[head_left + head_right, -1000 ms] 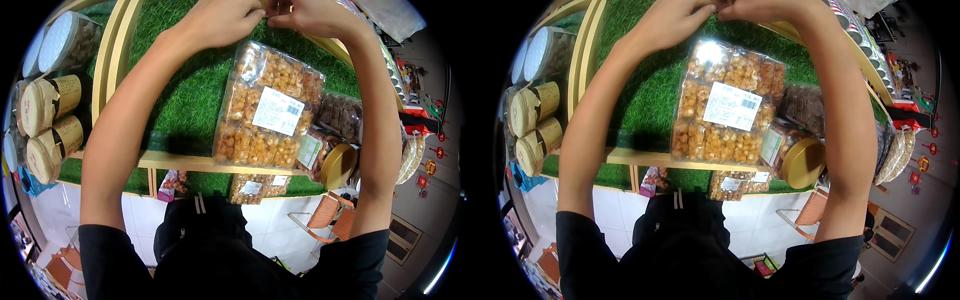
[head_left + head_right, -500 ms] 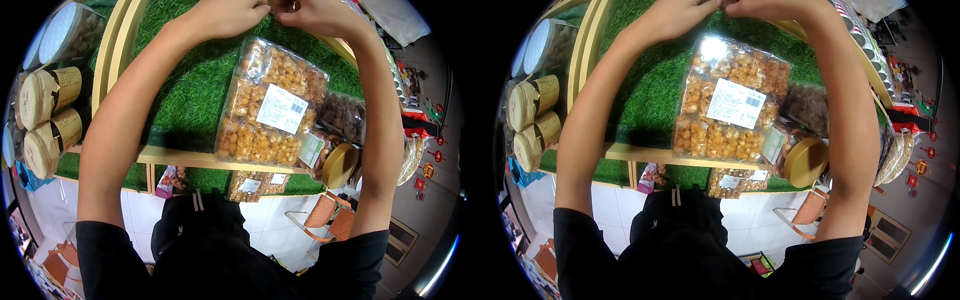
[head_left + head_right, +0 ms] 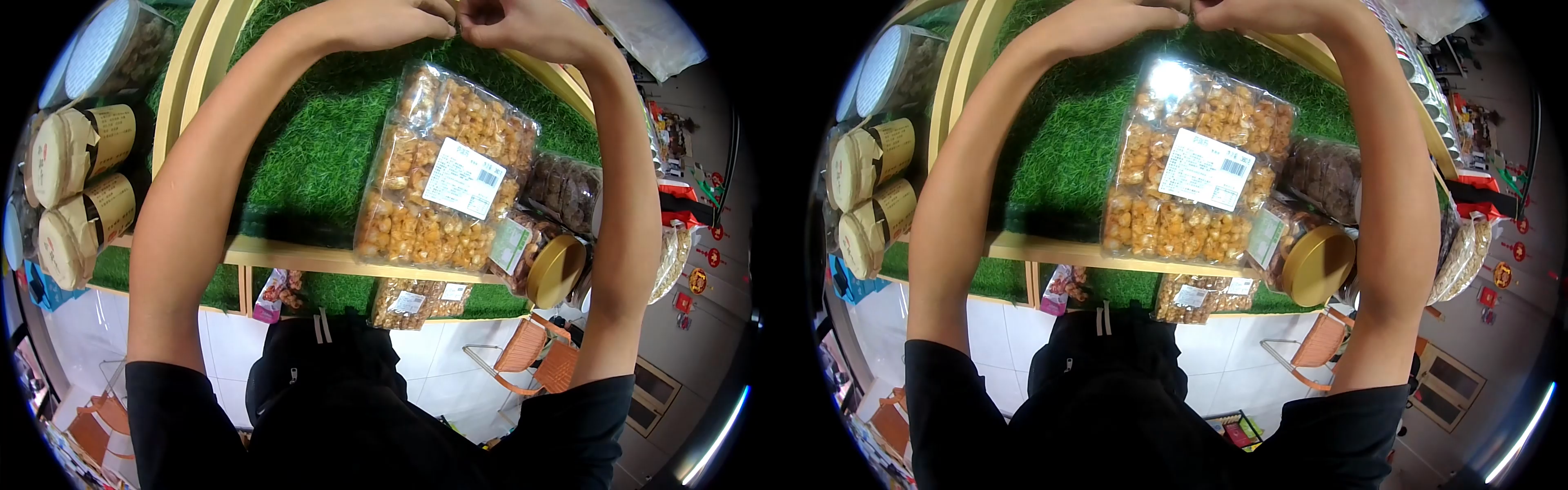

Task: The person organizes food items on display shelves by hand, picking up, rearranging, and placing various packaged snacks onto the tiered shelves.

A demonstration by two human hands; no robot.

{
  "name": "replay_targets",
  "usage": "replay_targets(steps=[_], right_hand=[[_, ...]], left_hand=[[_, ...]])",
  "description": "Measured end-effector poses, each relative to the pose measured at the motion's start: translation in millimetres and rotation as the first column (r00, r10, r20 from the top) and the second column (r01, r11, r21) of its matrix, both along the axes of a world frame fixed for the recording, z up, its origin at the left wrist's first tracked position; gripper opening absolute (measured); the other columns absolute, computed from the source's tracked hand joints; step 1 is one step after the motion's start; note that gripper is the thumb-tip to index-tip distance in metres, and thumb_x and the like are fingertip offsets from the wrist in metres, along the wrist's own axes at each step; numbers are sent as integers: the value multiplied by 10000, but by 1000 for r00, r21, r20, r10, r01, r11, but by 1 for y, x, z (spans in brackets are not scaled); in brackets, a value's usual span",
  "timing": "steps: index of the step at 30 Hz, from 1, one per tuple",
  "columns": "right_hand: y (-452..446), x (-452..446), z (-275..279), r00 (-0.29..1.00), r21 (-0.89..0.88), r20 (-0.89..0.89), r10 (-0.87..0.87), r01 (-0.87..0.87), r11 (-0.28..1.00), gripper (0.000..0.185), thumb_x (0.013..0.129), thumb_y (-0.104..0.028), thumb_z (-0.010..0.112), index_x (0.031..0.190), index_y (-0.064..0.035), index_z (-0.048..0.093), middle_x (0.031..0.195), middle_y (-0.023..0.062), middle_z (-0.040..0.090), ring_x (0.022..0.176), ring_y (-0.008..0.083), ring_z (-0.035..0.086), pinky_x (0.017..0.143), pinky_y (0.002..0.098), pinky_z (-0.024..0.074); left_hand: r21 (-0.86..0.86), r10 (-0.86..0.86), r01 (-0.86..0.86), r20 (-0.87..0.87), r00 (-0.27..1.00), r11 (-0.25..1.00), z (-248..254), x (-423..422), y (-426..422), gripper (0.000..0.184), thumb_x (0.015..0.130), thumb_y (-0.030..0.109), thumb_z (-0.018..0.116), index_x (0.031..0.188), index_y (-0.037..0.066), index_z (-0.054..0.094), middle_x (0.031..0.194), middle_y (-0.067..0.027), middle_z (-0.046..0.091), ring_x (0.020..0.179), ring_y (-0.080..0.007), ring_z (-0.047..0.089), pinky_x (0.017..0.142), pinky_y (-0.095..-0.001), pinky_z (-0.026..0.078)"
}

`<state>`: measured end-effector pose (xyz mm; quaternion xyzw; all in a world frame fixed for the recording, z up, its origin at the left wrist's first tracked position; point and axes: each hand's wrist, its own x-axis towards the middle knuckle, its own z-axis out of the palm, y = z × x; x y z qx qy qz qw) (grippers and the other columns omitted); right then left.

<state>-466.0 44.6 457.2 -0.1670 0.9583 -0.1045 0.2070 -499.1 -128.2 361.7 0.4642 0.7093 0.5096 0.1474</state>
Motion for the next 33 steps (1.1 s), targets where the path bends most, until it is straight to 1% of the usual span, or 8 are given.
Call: replay_targets(steps=[4,8,10,12,16,21,24,33], right_hand=[[0,-2,1,999,-10,40,6,-6,1000,187,736,-129,647,815,40,637,688,67,609,668,127,549,632,293,458],[-2,-1,2,999,-47,38,34,-32,998,205,737,-131,665,845,41,641,727,81,636,692,142,572,646,298,468],[-13,5,9,997,74,75,-14,9,997,219,739,-133,680,860,45,640,748,97,649,704,161,586,658,305,477],[-10,4,3,998,64,65,-8,3,998,218,743,-137,681,858,43,641,746,100,649,704,167,588,660,309,477],[-14,7,10,998,53,52,31,-33,998,204,746,-137,669,848,39,647,730,105,645,697,173,591,662,312,476],[-8,3,3,998,38,27,48,-49,998,187,735,-124,651,826,38,650,703,99,636,670,167,580,651,313,473],[-7,5,3,998,-8,18,59,-58,998,168,729,-110,642,808,39,644,690,91,628,657,153,569,641,306,469],[-7,4,2,996,-64,49,80,-77,995,136,729,-90,634,788,32,638,670,70,614,657,130,558,630,293,463]], left_hand=[[78,-16,13,38,999,997,-14,-10,8,211,834,103,551,934,-37,672,847,-136,672,818,-185,606,763,-327,474],[-21,-1,3,71,997,1000,-17,-11,11,221,840,118,539,911,-48,667,843,-133,670,812,-173,600,741,-314,466],[-45,29,-24,99,995,999,-11,-8,9,229,842,125,534,904,-54,662,827,-132,668,795,-169,596,729,-312,463],[-206,18,19,177,984,978,-4,-10,6,249,847,140,523,898,-65,653,792,-126,662,758,-168,587,712,-318,458],[-148,-2,25,153,988,989,-8,-10,8,257,848,143,520,898,-74,648,766,-120,659,726,-166,577,699,-324,453],[-43,-3,7,96,995,999,-14,-11,9,253,847,128,528,962,-56,660,857,-147,678,810,-189,609,763,-328,470],[-46,-29,32,76,997,998,-11,-11,8,251,846,117,534,991,-44,661,898,-157,683,853,-197,618,799,-332,474],[8,-57,57,53,997,998,-2,-3,0,237,846,89,521,991,-46,651,917,-158,683,867,-201,618,816,-333,473]])
